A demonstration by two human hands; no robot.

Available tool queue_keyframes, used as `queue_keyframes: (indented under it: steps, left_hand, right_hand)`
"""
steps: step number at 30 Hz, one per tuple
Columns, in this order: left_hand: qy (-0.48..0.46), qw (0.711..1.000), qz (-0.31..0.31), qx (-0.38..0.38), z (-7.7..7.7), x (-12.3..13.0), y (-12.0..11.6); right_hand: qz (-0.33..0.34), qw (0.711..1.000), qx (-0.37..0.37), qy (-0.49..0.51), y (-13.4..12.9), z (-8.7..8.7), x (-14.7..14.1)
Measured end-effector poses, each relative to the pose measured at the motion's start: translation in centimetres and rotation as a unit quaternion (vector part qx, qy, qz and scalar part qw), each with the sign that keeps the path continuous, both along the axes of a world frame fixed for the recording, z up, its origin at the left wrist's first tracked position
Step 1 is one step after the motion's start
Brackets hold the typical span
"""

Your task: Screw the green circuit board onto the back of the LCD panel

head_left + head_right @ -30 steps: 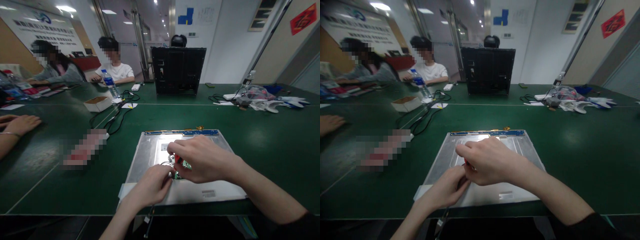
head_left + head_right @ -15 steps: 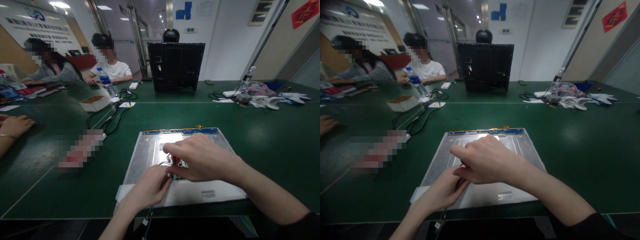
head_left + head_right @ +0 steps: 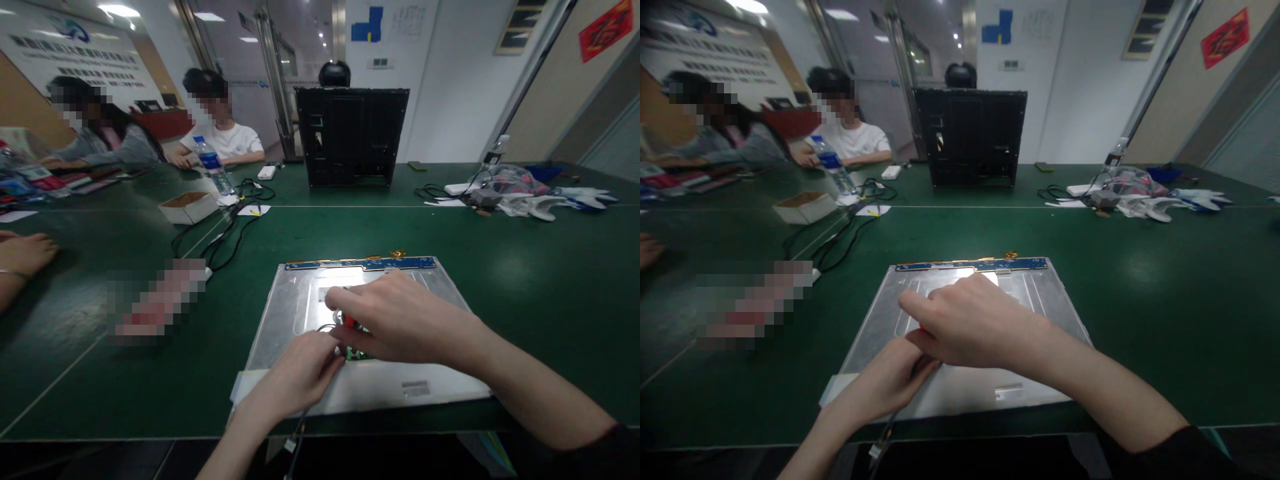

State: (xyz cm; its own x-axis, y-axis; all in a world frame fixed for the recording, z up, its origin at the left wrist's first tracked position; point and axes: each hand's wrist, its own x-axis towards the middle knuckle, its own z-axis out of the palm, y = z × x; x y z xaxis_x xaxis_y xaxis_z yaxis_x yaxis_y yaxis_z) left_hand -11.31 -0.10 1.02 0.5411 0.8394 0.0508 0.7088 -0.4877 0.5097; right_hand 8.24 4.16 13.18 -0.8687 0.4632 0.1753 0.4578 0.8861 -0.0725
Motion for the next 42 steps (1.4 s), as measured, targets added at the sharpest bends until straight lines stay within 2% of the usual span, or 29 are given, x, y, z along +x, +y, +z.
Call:
queue_keyframes:
  steps: [6,12,17,28,35,42]
  left_hand:
    - [-0.009,1.000,0.003,0.019,-0.03,0.01,0.00]
    - [-0.016,0.999,0.000,0.037,-0.12,-0.05,-0.02]
    - [-0.034,0.999,-0.008,0.032,-0.27,-0.19,-0.02]
    - [-0.028,0.999,-0.006,0.029,-0.01,-0.07,-0.02]
    - [-0.035,0.999,-0.013,0.022,-0.28,-0.22,-0.07]
    - [-0.029,0.999,-0.012,0.024,-0.19,-0.16,-0.07]
  right_hand:
    - [0.012,1.000,-0.014,0.007,-0.34,0.15,0.19]
    - [0.012,1.000,0.002,-0.004,-0.57,0.17,0.26]
    - [0.026,0.999,-0.036,0.010,-0.52,0.40,0.32]
    - [0.007,0.999,-0.039,0.011,-0.64,0.52,0.29]
    - [-0.028,1.000,0.001,-0.008,-0.44,0.17,0.06]
    - [0.003,0.999,-0.023,0.028,-0.55,0.18,0.12]
